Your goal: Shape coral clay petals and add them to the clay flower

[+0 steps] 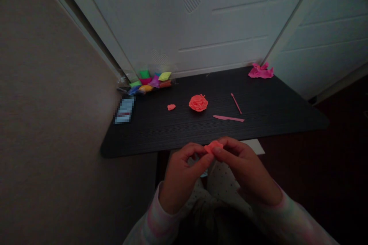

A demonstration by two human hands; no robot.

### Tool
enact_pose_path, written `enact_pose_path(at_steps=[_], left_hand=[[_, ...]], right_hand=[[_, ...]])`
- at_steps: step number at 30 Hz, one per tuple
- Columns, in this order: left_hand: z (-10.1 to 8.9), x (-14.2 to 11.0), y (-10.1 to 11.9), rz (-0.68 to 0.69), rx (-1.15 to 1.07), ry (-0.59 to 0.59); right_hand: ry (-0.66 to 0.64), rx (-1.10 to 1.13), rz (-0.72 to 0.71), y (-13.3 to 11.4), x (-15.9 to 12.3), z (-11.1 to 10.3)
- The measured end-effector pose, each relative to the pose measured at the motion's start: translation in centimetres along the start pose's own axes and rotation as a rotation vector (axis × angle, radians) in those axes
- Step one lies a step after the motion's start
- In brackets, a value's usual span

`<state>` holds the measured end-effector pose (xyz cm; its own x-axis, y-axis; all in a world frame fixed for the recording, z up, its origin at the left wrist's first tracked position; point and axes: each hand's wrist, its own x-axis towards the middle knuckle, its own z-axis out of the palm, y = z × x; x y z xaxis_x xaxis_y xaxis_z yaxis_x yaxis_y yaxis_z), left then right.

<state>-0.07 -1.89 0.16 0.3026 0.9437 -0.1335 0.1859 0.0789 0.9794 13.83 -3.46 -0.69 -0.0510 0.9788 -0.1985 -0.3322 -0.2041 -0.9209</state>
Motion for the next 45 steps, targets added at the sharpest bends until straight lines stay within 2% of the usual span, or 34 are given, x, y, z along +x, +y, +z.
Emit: enact_pose_path(at_steps=[11, 15, 20, 23, 26, 33, 36, 41, 45], left_hand=[[0.3, -0.5, 0.6, 0.091, 0.023, 0.025], [0.5, -0.9, 0.6, 0.165, 0.103, 0.096], [1.1, -1.2, 0.4, 0.327, 0.265, 0.253], [1.2, -1.2, 0.4, 0.366, 0.308, 0.277], [1.0, -1.1, 0.6, 0.292, 0.258, 0.241], [0.1, -1.2, 0.5, 0.057, -0.011, 0.108], [0.1, -1.0, 0.1, -0.009, -0.127, 0.099], [0.1, -0.5, -0.6, -0.151, -0.466, 0.12], [0.1, -0.1, -0.9, -0.186, -0.55, 0.112]], right_hand=[[0.01, 0.125, -0.001, 0.1, -0.5, 0.3], [0.029, 0.191, 0.001, 0.2, -0.5, 0.5], [0.045, 0.247, 0.015, 0.3, -0.5, 0.9], [0.06, 0.231, 0.014, 0.5, -0.5, 1.0], [0.056, 0.164, -0.015, 0.5, -0.5, 0.7], [-0.02, 0.052, -0.026, 0.0, -0.7, 0.4], [-0.005, 0.043, -0.056, 0.2, -0.7, 0.6], [0.002, -0.042, -0.098, 0.7, -0.5, 0.3], [0.025, -0.048, -0.09, 0.7, -0.3, 0.0]])
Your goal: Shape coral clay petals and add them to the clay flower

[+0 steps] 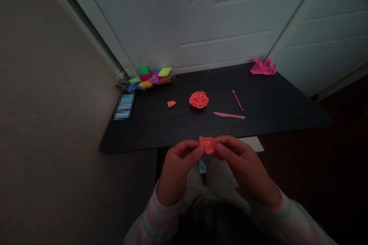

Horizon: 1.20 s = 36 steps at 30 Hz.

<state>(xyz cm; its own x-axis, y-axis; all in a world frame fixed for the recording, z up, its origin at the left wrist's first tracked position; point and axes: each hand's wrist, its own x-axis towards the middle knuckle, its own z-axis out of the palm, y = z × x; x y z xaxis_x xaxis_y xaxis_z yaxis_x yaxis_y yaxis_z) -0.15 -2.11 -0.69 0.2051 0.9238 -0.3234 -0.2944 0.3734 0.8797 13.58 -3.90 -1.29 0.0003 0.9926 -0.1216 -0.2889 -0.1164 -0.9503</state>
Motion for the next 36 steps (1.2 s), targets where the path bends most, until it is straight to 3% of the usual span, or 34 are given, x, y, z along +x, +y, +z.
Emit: enact_pose_path(at_steps=[5, 10, 15, 25, 31, 36], left_hand=[[0.1, 0.4, -0.3, -0.007, -0.078, -0.03], [0.2, 0.8, -0.5, 0.027, -0.156, -0.013], [0.2, 1.0, -0.6, 0.026, -0.074, -0.048], [0.0, 1.9, -1.1, 0.012, 0.128, 0.009], [0.2, 3.0, -0.9, -0.014, 0.147, 0.029], [-0.4, 5.5, -0.1, 0.016, 0.252, 0.076]], right_hand=[[-0.024, 0.065, 0.08, 0.1, 0.1, 0.0], [0.03, 0.076, 0.097, 0.4, 0.4, 0.1], [0.027, 0.052, 0.068, 0.8, 0.7, 0.2], [0.023, -0.028, 0.072, 1.1, 1.2, 0.1], [0.031, -0.208, 0.026, 1.7, 2.6, -0.5], [-0.017, -0.434, -0.054, 1.8, 4.7, -1.5]])
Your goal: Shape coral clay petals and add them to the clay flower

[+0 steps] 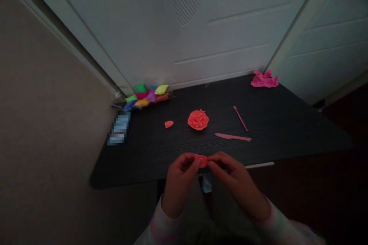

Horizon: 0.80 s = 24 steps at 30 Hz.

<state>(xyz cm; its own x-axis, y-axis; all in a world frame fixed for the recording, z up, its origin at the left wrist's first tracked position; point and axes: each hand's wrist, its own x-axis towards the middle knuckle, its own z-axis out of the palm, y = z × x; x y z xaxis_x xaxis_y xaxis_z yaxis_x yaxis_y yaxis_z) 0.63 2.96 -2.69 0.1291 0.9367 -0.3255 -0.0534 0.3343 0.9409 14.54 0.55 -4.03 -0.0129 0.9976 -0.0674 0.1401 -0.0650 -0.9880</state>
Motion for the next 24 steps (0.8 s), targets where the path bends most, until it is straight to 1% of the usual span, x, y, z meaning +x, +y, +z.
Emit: enact_pose_path(at_steps=[3, 6, 9, 11, 14, 17, 20, 24], left_hand=[[-0.9, 2.5, 1.3, 0.05, 0.073, 0.073], [-1.6, 5.5, 3.6, 0.12, 0.188, 0.143], [-1.8, 8.7, 5.8, 0.186, 0.31, 0.12], [-1.6, 10.7, 6.4, 0.199, 0.363, 0.086], [-1.3, 13.1, 6.1, 0.189, 0.472, 0.053], [-1.2, 14.4, 5.0, 0.214, 0.559, 0.05], [-1.0, 14.7, 4.2, 0.288, 0.648, 0.086], [-0.6, 14.4, 3.9, 0.415, 0.834, 0.141]], right_hand=[[0.053, -0.096, -0.01, 0.3, 1.6, -1.1], [0.126, -0.165, 0.019, 1.0, 3.1, -2.3], [0.157, -0.197, 0.025, 1.8, 4.0, -3.1], [0.175, -0.215, 0.025, 2.2, 4.1, -3.4], [0.169, -0.259, 0.001, 2.5, 3.9, -3.6], [0.14, -0.29, -0.077, 2.6, 3.8, -3.9], [0.127, -0.305, -0.123, 2.7, 4.0, -4.2], [0.115, -0.317, -0.149, 2.8, 4.3, -4.4]])
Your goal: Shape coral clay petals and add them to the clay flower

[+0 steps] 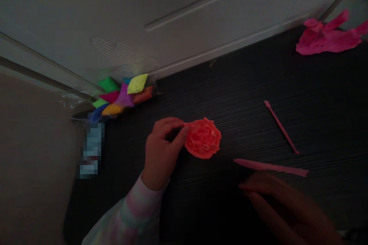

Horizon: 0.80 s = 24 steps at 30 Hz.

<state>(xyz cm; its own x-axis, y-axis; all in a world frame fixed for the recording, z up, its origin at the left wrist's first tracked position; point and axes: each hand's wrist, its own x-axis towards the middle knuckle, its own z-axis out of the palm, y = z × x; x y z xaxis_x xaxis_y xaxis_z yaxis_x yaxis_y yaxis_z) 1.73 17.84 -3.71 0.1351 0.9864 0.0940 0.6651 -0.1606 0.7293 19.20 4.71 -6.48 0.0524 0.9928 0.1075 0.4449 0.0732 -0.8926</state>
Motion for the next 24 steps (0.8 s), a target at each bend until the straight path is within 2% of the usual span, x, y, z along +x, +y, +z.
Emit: enact_pose_path(at_steps=[4, 7, 10, 15, 17, 20, 24], left_hand=[[0.05, -0.26, -0.02, 0.09, 0.099, 0.026], [0.04, -0.33, -0.2, 0.108, 0.112, 0.037], [0.03, -0.3, -0.32, 0.072, 0.057, 0.033], [0.17, -0.16, -0.63, -0.017, -0.112, -0.061], [0.28, -0.14, -0.76, -0.04, -0.122, -0.051], [0.49, -0.17, -0.8, -0.035, -0.132, -0.016], [0.88, -0.27, -0.58, 0.004, -0.122, -0.039]], right_hand=[[0.031, 0.0, -0.028, -0.02, -0.02, -0.1], [0.02, 0.008, -0.023, -0.12, -0.1, -0.12], [-0.002, -0.004, -0.003, -0.15, -0.22, -0.14], [-0.016, -0.039, -0.021, -0.3, -0.07, -0.34], [-0.012, -0.06, -0.028, -0.42, 0.08, -0.38], [-0.004, -0.075, -0.03, -0.49, 0.11, -0.37], [-0.002, -0.087, -0.038, -0.41, -0.12, -0.38]])
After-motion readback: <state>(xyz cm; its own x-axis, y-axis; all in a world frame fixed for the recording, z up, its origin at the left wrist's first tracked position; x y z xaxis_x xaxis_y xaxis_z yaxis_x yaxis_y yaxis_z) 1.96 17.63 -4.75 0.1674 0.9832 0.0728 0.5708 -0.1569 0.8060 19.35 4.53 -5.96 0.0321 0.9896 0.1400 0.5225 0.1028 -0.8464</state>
